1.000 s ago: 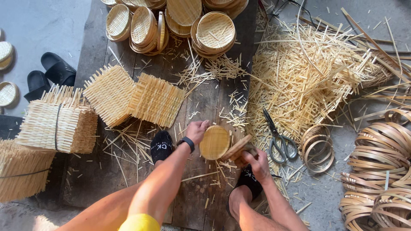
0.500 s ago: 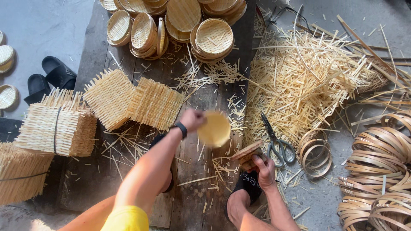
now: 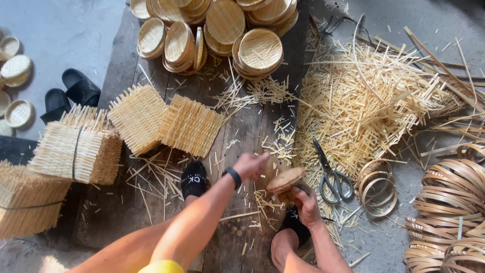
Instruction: The person sits on the floor assembling woven bamboo basket lids. They press a round woven bamboo mat into a wooden rim, trim the overhanging mat edge with scissors, tap the fitted piece, and stack the finished lids with a stack of completed ones nearby.
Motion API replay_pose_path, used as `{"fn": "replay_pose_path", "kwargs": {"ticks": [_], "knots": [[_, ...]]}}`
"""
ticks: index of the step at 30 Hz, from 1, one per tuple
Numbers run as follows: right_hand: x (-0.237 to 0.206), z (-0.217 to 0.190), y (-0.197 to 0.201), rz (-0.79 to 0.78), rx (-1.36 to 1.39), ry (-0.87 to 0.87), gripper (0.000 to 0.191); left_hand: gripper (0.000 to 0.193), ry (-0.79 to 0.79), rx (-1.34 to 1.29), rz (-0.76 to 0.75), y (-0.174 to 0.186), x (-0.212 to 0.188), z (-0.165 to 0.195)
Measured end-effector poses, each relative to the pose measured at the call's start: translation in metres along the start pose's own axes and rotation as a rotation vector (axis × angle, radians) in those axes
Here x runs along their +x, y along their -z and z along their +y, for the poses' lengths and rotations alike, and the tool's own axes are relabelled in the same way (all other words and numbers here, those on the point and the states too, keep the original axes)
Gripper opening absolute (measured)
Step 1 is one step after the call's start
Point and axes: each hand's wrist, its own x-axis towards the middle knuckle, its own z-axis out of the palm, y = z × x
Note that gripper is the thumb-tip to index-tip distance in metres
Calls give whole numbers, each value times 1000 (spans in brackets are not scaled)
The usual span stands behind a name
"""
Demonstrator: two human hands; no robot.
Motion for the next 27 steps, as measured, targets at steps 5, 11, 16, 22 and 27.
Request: {"fn": "replay_pose_path", "kwargs": {"ticks": [5,11,16,22,27], "knots": [[19,4,-13,-77,119,-73,66,44,-86,-498,36,-19,30,-100],[42,39,-29,182,-190,-194,24,40,-406,-93,983,60,42,-111],[42,52,-43,112,-118,-241,23,56,-113,-392,1370,161,35,-85],[36,55,-42,141,-193,-338,28,42,27,-716,1048,182,26,-82],[34,64,-34,142,-195,-346,31,33,-134,-916,889,192,33,-76]]}}
